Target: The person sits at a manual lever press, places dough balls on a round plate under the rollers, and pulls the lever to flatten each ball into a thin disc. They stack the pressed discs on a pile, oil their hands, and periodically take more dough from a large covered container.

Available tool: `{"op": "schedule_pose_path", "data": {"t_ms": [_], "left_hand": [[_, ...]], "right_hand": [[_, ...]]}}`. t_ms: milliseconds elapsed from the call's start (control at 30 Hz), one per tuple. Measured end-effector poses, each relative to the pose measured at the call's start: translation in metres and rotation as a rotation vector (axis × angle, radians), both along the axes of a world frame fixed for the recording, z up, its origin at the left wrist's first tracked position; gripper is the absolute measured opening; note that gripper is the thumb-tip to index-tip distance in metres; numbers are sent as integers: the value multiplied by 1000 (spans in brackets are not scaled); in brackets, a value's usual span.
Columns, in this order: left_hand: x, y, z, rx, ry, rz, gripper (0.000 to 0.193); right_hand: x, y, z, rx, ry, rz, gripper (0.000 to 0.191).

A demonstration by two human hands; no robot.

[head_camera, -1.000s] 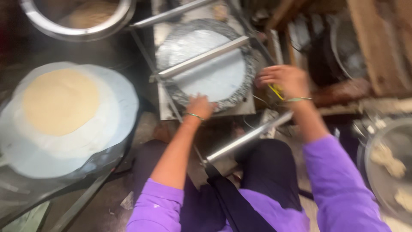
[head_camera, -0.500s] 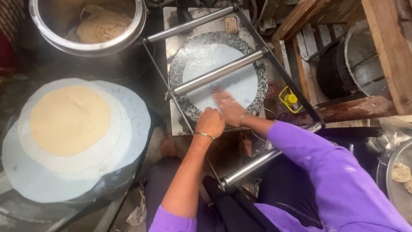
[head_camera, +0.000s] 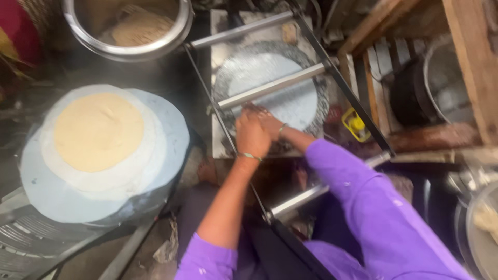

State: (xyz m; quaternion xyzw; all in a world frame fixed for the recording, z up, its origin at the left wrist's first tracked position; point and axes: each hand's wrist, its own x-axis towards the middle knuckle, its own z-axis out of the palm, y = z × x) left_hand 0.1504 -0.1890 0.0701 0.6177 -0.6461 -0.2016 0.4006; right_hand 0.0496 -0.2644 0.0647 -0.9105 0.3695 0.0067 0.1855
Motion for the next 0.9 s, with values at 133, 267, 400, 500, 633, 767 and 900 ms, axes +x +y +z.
{"op": "schedule_pose_path", "data": {"t_ms": [133,267,400,500,633,767,900], "left_hand": [[2,17,-12,115,19,13,43],[4,48,-20,102,-53,-137,37],[-1,86,-11,30,-72,-241,30],[-8,116,3,-8,-91,-273,24],[-39,175,30,12,-11,-276,24],[-71,233,69,71,1,-282,23],[-95,270,102,94,-12,-354,23]], "right_hand": [[-93,43,44,126,225,-266,71],[-213,128,100,111,-6,-733,68],[-338,271,143,-168,-581,-1177,51],[-421,382,161,-379,-480,-1393,36],[-507,486,156,-450,453,-1442,30],[-551,521,146,-429,424,-1454,56],[-570,522,137,-560,400,-1456,30]]}}
